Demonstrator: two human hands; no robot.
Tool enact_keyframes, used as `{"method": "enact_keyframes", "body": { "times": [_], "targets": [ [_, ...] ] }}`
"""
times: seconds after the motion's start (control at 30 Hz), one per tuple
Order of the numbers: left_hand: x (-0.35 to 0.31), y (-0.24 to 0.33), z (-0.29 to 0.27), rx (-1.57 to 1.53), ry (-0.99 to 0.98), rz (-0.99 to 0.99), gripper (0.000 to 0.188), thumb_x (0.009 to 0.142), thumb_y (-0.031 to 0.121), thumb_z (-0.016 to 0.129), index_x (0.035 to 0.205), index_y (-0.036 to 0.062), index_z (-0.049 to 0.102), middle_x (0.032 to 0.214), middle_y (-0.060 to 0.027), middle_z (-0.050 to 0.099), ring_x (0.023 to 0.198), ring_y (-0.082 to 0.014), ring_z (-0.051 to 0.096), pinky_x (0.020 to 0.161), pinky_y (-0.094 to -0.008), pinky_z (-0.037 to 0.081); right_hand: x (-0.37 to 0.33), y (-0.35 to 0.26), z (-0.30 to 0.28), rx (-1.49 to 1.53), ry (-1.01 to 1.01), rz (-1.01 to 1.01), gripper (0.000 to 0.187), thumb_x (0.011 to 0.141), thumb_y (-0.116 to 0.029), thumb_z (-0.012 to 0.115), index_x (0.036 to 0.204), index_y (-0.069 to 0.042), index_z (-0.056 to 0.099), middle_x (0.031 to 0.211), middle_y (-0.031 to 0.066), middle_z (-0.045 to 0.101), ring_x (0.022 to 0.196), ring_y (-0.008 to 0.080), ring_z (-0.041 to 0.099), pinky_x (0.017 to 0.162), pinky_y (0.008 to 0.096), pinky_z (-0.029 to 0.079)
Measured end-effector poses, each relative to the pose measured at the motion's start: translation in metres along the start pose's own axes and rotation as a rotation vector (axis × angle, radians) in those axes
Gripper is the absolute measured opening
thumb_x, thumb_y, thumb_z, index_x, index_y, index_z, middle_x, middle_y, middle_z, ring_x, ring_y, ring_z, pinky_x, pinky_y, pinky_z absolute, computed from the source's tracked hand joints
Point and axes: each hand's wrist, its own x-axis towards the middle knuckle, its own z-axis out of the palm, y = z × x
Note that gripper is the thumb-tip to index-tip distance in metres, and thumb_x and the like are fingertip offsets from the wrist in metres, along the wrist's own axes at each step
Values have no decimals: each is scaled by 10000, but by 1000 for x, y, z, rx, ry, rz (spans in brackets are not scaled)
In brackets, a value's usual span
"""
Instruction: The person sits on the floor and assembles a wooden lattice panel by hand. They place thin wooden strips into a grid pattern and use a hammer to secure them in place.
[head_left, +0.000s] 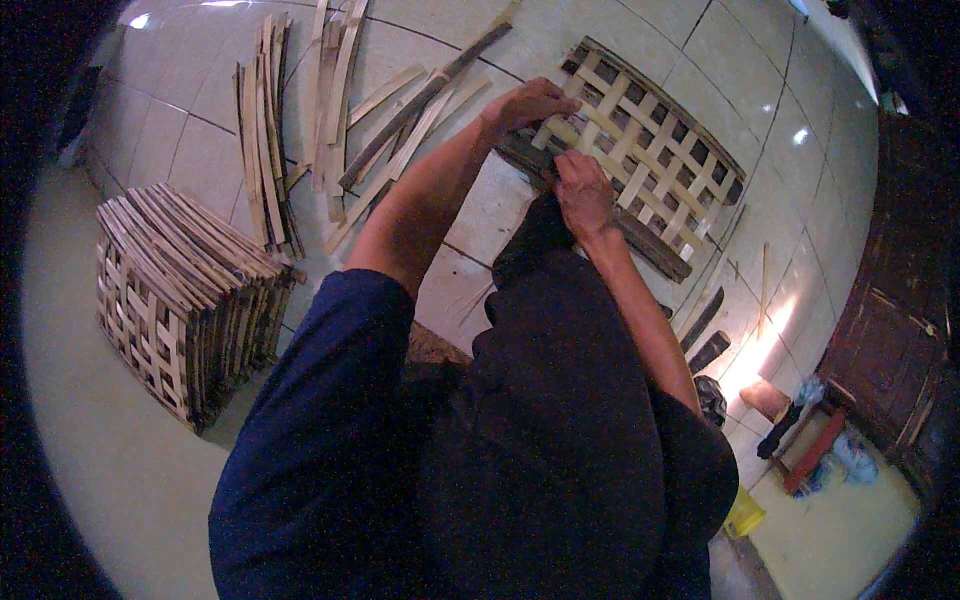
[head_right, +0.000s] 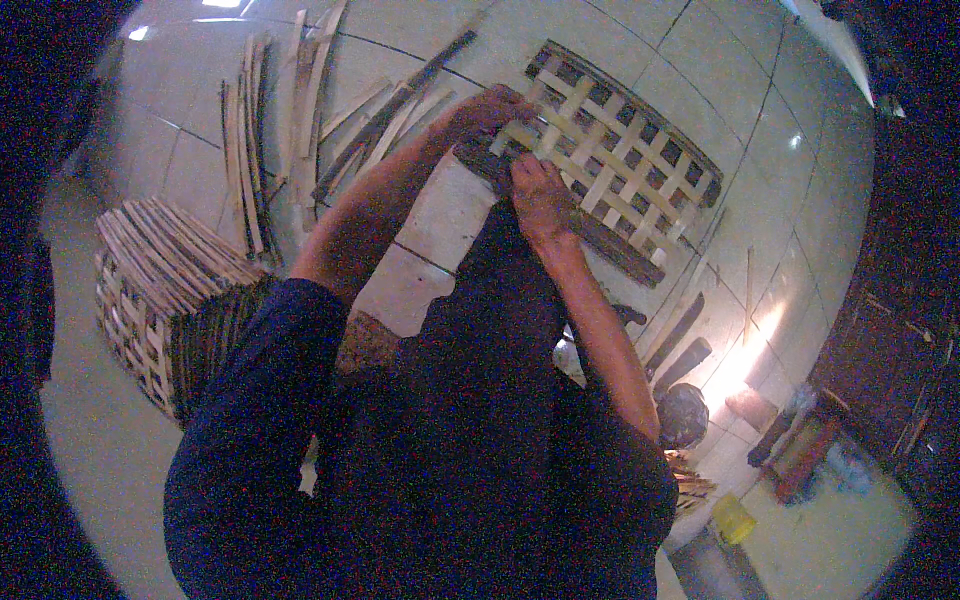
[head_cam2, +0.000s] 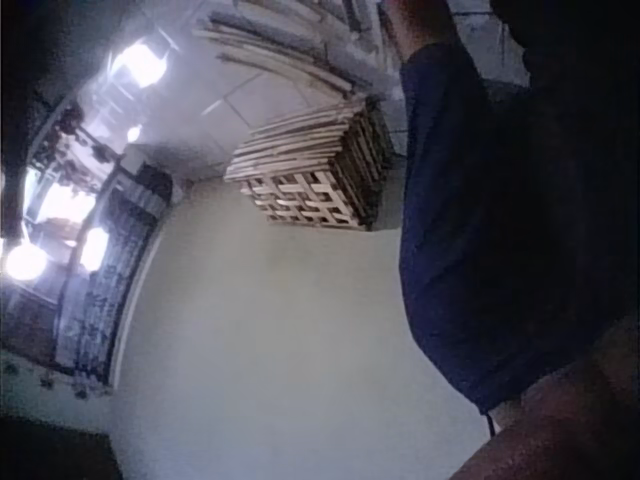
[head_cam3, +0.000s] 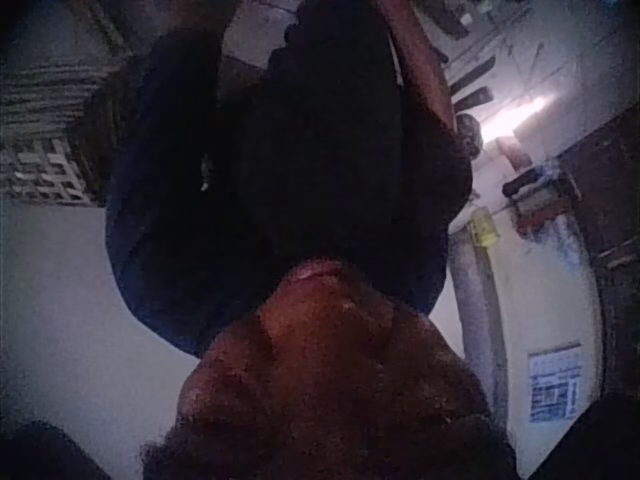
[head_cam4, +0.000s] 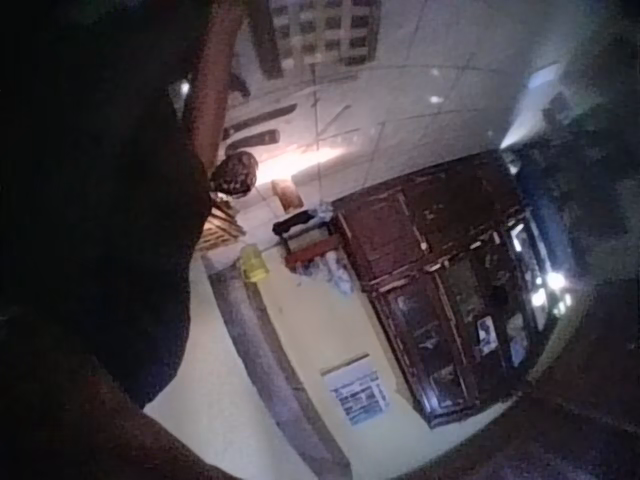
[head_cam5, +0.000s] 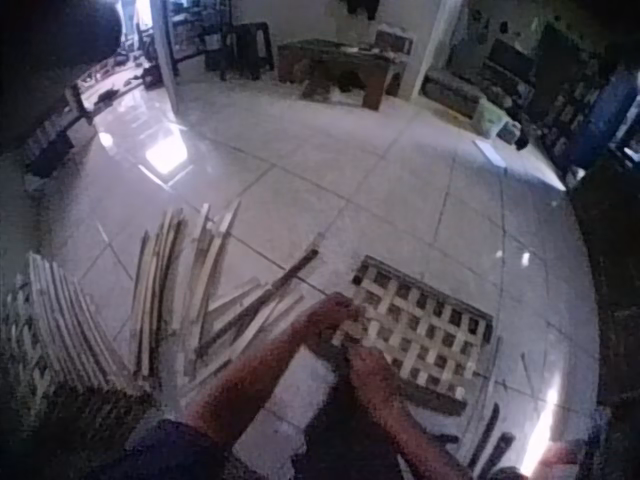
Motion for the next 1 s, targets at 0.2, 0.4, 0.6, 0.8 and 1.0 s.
{"method": "enact_keyframes", "body": {
  "times": [0.2, 0.4, 0.6, 0.8, 1.0],
  "targets": [
    [-7, 28, -2, 20, -68, -138, 436, 890, 446, 584, 962, 34, 709, 802, -78, 694, 729, -167, 625, 689, -356, 523, 3, -4, -12, -19, -73, 33, 184, 762, -73, 614, 941, -41, 588, 972, 127, 588, 911, 336, 565, 782, 420, 492],
    [-12, 9, 0, 214, 103, 99, 390, 909, 376, 575, 1041, 19, 660, 930, -135, 679, 873, -286, 638, 796, -374, 502, 6, -7, -12, -80, -284, 51, 246, 829, -85, 503, 1043, -27, 611, 1130, 137, 598, 1030, 322, 567, 887, 413, 491],
    [-68, 64, 13, 119, 620, 184, 223, 862, 190, 633, 988, 7, 644, 893, -178, 647, 835, -315, 634, 745, -388, 504, -6, -1, -26, 114, -84, 268, 280, 864, -91, 534, 1134, -39, 588, 1094, 139, 582, 1009, 321, 570, 821, 408, 490],
    [-154, 93, 71, -54, 335, 257, 243, 852, 131, 622, 1070, 25, 598, 998, -167, 628, 895, -324, 619, 763, -383, 506, -13, -36, -89, 583, -152, 760, 552, 926, -122, 509, 1443, -126, 314, 1116, 179, 630, 943, 365, 620, 821, 411, 489],
    [-172, 107, 80, 116, -82, 395, 218, 892, 134, 585, 1092, 48, 602, 1054, -170, 622, 1019, -347, 597, 845, -398, 501, -68, -31, -68, 587, -30, 506, 741, 877, -30, 528, 1496, -163, 142, 959, 292, 617, 887, 471, 603, 783, 487, 472]
  ]
}}
